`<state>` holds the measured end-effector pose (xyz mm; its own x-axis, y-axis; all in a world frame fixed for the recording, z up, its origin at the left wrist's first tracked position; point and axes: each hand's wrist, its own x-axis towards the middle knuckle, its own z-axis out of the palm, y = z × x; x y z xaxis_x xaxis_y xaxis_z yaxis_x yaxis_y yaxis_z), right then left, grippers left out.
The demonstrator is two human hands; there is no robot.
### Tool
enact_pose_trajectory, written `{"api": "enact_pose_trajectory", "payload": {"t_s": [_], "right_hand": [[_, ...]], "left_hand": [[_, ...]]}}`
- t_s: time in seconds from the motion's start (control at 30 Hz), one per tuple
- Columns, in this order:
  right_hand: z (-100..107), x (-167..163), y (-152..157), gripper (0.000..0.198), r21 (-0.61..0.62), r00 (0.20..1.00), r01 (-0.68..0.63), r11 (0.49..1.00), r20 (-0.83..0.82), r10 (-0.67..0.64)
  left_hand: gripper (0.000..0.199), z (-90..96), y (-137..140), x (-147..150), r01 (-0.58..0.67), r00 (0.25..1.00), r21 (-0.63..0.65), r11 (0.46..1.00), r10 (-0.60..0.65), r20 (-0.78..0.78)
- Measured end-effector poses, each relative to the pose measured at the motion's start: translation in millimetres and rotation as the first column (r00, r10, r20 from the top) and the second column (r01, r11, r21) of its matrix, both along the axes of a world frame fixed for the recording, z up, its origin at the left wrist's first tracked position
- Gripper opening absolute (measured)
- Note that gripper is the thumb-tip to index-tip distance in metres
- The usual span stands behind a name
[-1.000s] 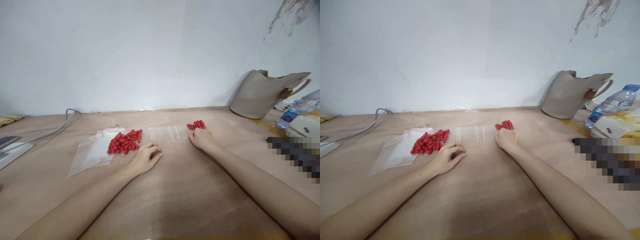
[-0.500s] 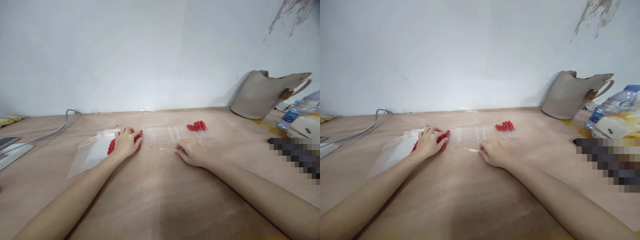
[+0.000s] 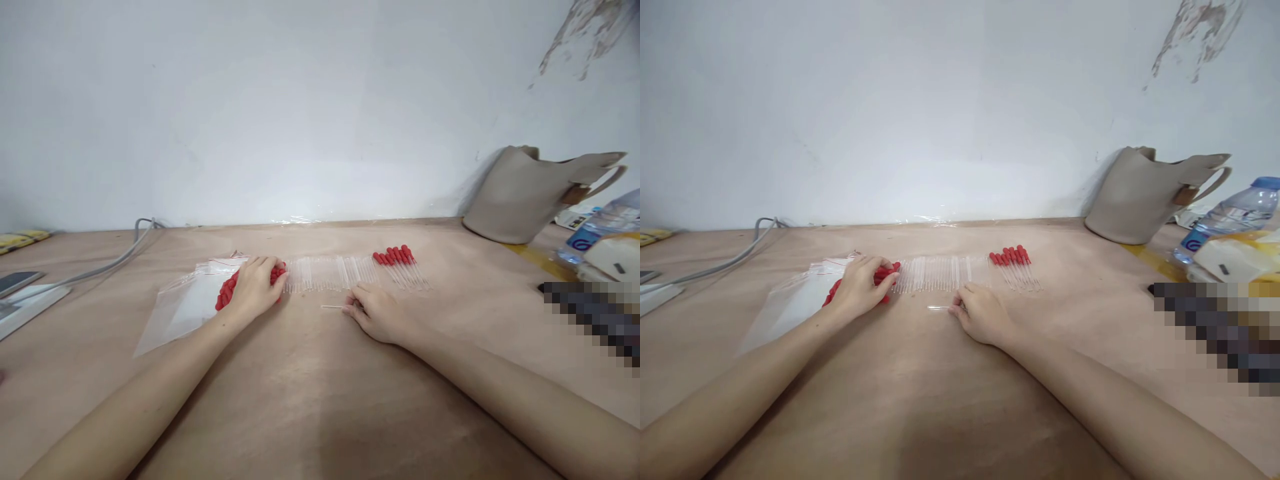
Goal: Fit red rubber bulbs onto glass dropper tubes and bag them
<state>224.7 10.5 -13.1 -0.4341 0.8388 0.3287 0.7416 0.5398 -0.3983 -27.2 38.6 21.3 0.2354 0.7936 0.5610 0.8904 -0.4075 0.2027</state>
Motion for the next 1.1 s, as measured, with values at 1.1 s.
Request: {"api": "enact_pose_trajectory", "payload": {"t_s": [1.1], "right_hand": [[11.3,0.0,-10.3,0.022,0.179,0.989,-0.104,0.978,-0.089,0.121]], "left_hand": [[0.019,-38.7,-25.9,40.6,0.484,0.712,-0.274,0.831,-0.191,0.676]]}}
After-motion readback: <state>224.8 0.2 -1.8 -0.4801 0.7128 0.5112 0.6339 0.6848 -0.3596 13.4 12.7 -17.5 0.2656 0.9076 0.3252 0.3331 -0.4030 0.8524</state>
